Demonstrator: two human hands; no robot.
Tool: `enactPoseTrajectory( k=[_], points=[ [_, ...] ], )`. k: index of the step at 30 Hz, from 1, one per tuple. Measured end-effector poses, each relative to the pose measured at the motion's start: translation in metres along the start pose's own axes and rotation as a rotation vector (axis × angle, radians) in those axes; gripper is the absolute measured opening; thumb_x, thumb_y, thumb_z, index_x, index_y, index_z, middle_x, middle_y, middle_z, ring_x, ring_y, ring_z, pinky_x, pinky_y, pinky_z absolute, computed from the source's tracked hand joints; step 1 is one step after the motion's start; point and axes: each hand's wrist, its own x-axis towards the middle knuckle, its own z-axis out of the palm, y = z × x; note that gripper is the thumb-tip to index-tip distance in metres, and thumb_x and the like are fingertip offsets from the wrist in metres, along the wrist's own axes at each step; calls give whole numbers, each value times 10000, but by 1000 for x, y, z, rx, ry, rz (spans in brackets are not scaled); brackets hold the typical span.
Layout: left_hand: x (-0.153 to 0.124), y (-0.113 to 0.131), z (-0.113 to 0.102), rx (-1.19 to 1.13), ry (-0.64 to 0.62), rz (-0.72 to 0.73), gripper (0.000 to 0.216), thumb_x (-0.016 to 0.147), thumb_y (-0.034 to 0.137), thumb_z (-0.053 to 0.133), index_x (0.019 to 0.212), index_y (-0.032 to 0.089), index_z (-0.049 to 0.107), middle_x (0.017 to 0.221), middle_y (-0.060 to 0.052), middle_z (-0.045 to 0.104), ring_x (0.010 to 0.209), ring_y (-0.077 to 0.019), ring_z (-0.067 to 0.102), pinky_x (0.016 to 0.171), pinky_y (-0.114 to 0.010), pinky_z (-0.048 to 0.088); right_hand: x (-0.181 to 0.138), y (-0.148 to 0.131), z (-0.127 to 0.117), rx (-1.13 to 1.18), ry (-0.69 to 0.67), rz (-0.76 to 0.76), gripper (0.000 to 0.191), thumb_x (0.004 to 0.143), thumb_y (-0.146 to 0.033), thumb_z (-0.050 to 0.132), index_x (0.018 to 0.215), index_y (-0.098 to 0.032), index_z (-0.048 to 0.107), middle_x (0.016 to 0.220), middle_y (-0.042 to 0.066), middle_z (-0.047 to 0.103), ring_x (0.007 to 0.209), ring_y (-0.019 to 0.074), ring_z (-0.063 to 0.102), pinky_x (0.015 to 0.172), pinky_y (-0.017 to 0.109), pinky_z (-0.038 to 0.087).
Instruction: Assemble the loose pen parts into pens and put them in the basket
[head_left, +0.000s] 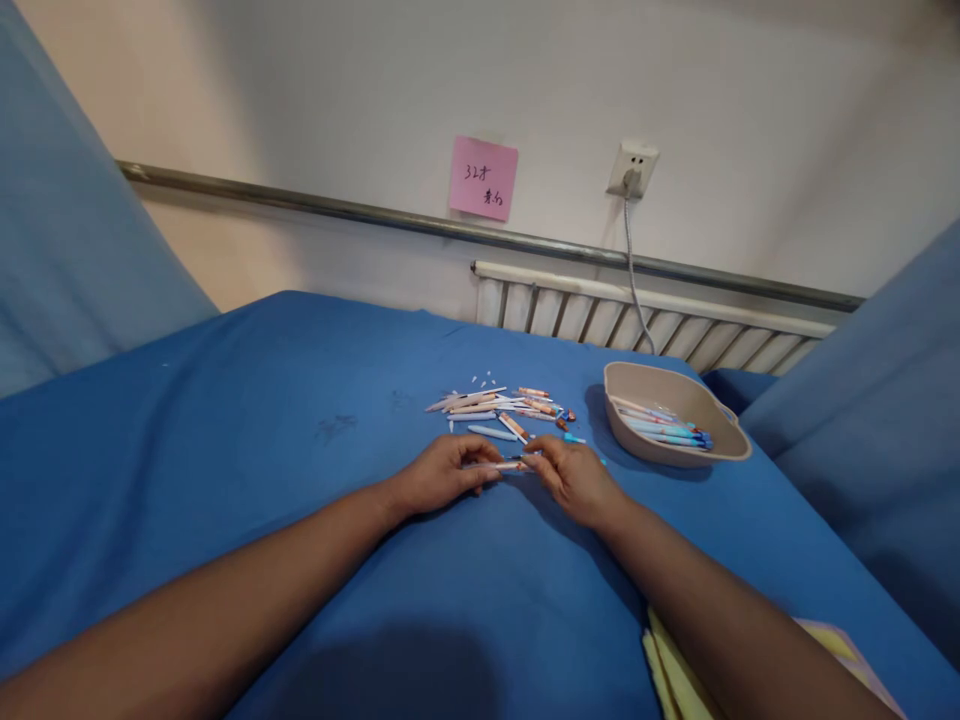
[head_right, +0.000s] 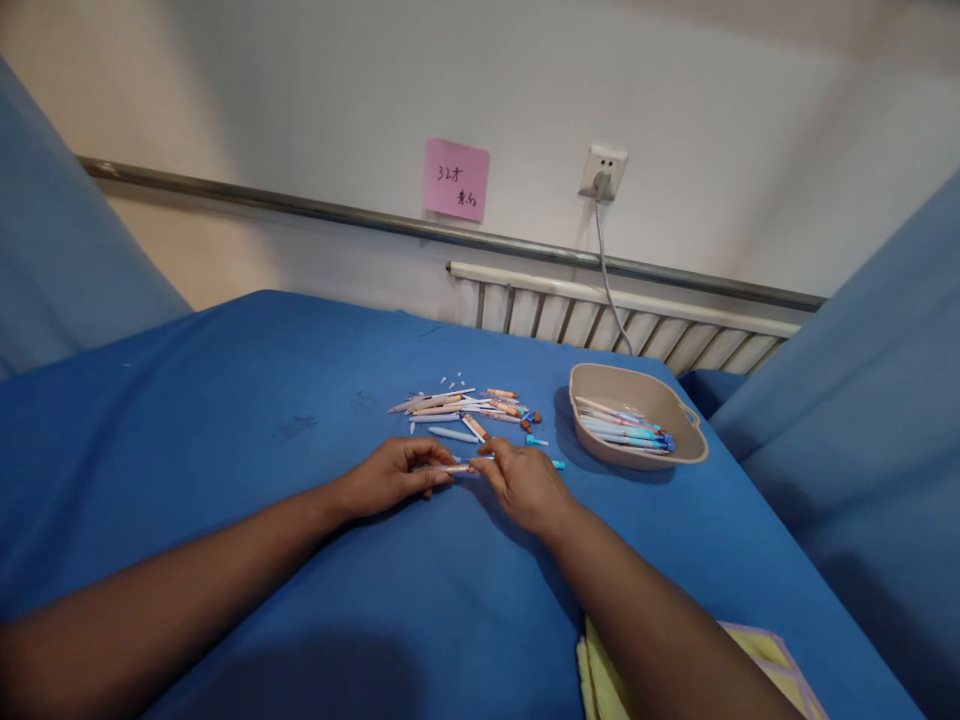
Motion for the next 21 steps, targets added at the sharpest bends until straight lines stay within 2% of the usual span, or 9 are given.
enactPoseTrajectory(
  k=[3, 7, 12, 15, 18, 21],
  points=[
    [1, 0, 0, -6, 18, -8, 258, 776, 333, 612, 935, 130, 628, 779, -20, 635, 602, -97, 549, 568, -221, 446, 0, -1, 0, 50, 83, -50, 258, 851, -358, 536, 1042, -186, 516, 891, 51, 618, 760, 167, 571, 670, 278, 421],
    [1, 1, 1, -14, 43, -10, 253, 774, 334, 614, 919, 127, 629, 767, -20, 632, 595, -97, 548, 566, -222, 446, 0, 0, 1, 85, 98, -165, 121, 887, -270, 472, 919, -187, 553, 860, 49, 617, 787, 158, 568, 696, 268, 420],
    [0, 4, 1, 13, 12, -3, 267, 782, 353, 609, 928, 131, 636, 781, -25, 635, 620, -102, 550, 568, -217, 441, 0, 0, 1, 30, 6, -25, 253, 919, -369, 414, 875, -198, 596, 707, 22, 629, 658, 149, 576, 619, 259, 395],
    [0, 5, 0, 11, 29, -22, 277, 775, 363, 612, 926, 132, 638, 784, -25, 641, 613, -103, 551, 564, -218, 442, 0, -2, 1, 47, 52, 22, 261, 876, -401, 489, 1026, -194, 541, 782, 28, 627, 678, 155, 574, 634, 268, 412],
    [1, 3, 0, 1, 55, -35, 283, 766, 368, 618, 922, 132, 635, 767, -23, 644, 599, -102, 551, 558, -219, 442, 0, -2, 1, 65, 123, -88, 219, 848, -328, 535, 1015, -188, 513, 912, 60, 598, 779, 168, 563, 697, 286, 433],
    [1, 2, -1, -11, 54, -33, 282, 770, 372, 616, 924, 136, 632, 802, -28, 650, 617, -103, 556, 564, -218, 446, 0, 1, 2, 52, 132, -177, 114, 887, -271, 470, 934, -193, 539, 874, 60, 595, 805, 170, 556, 708, 278, 427]
  ],
)
